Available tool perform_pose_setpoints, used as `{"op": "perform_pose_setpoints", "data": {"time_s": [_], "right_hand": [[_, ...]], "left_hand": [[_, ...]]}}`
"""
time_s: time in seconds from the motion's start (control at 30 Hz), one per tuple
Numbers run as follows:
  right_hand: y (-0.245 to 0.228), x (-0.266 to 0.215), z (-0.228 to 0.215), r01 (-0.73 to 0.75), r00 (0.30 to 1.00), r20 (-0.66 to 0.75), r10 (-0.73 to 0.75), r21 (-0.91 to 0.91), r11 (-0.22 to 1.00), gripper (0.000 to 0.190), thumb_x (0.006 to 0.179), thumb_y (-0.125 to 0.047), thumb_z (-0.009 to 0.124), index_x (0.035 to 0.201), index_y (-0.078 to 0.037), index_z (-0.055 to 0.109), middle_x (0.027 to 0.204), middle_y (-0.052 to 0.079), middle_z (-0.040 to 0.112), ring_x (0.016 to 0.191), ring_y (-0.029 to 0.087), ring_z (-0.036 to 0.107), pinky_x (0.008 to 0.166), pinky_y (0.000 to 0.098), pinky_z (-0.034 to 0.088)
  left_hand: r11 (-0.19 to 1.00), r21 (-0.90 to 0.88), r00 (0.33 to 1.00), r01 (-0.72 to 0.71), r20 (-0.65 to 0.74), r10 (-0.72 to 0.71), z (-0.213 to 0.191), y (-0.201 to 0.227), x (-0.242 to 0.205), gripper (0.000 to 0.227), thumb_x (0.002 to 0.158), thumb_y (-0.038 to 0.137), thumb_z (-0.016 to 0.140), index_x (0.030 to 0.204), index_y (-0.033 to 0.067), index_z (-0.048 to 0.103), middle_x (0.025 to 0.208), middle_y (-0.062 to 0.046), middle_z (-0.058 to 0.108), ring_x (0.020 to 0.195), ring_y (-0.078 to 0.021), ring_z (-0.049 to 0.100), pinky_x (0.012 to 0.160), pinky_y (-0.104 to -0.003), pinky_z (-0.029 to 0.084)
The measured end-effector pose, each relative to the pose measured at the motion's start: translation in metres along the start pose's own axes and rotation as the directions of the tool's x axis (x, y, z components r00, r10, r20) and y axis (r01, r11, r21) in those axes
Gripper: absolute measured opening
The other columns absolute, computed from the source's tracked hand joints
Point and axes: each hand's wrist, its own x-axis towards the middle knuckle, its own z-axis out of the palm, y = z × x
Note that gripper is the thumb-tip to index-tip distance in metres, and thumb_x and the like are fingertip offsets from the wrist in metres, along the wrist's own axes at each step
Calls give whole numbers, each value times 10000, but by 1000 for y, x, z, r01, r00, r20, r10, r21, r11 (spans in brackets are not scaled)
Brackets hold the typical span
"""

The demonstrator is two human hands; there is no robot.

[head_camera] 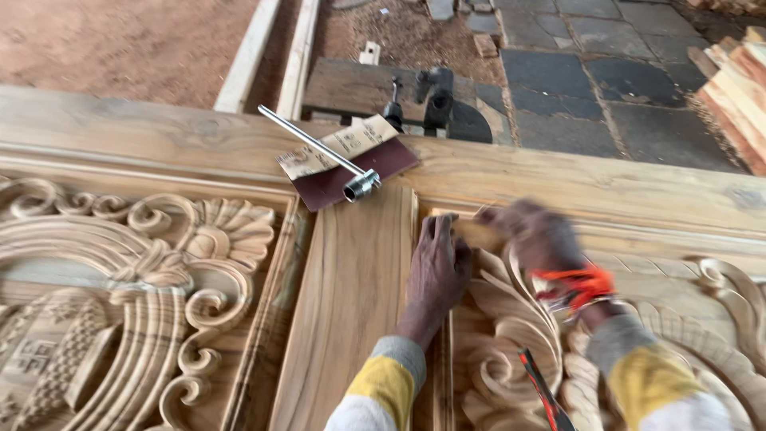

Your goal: The person sands the intricate details of a floral wood carving by hand and using a small piece of sandpaper.

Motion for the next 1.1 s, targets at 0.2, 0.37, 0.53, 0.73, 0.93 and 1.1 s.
{"op": "perform_pose_setpoints", "data": {"time_s": [0.2, 0.37, 0.53, 0.73, 0.93, 1.1], "right_hand": [[26, -95, -107, -418, 777, -71, 625, 684, 597, 485, 1034, -113, 639, 1511, -163, 573, 983, 90, 699, 785, 145, 663, 664, 299, 550], [66, -245, -153, -579, 597, 27, 802, 706, 407, 448, 1025, -106, 601, 1468, -45, 631, 1107, 126, 713, 858, 188, 703, 727, 343, 593], [87, -396, -194, -393, 534, 23, 845, 892, 224, 343, 1063, -173, 608, 1332, 35, 652, 1153, 154, 711, 973, 200, 726, 803, 354, 610], [118, -549, -282, -404, 445, -29, 895, 886, 229, 229, 988, -147, 729, 1057, 66, 683, 1125, 146, 755, 996, 184, 748, 856, 291, 606], [152, -621, -307, -599, 544, 25, 839, 712, 367, 275, 891, -130, 729, 1141, -16, 736, 985, 59, 772, 732, 118, 703, 616, 276, 583], [100, -612, -308, -836, 487, 215, 846, 394, 381, 243, 927, -231, 730, 1084, -58, 795, 757, 126, 775, 587, 177, 691, 523, 337, 546]], "left_hand": [[996, 78, 998, -32, 51, 28, 13, -16, 2, 305, 931, 78, 565, 1215, -34, 583, 1187, -260, 590, 1074, -449, 601, 934, -513, 517], [946, 323, 953, 33, 276, -128, 9, 16, -10, 261, 1057, 267, 580, 1134, 26, 643, 1239, -214, 646, 1126, -419, 622, 954, -512, 520], [955, 298, 989, -8, 144, -37, 4, 145, -135, 437, 993, 284, 614, 1328, 7, 570, 1397, -223, 614, 1262, -408, 588, 1011, -469, 498], [941, 322, 942, -102, 335, -13, 117, 318, -335, 684, 949, 310, 661, 1490, -40, 429, 1565, -301, 406, 1480, -453, 358, 1187, -526, 332], [860, 453, 883, -236, 469, -4, 202, 351, -386, 871, 954, 513, 607, 1536, -62, 310, 1598, -276, 325, 1502, -424, 286, 1224, -547, 208], [821, 498, 871, -278, 491, -3, 232, 359, -383, 898, 970, 551, 575, 1542, -78, 286, 1599, -315, 299, 1509, -431, 261, 1245, -527, 182]]}}
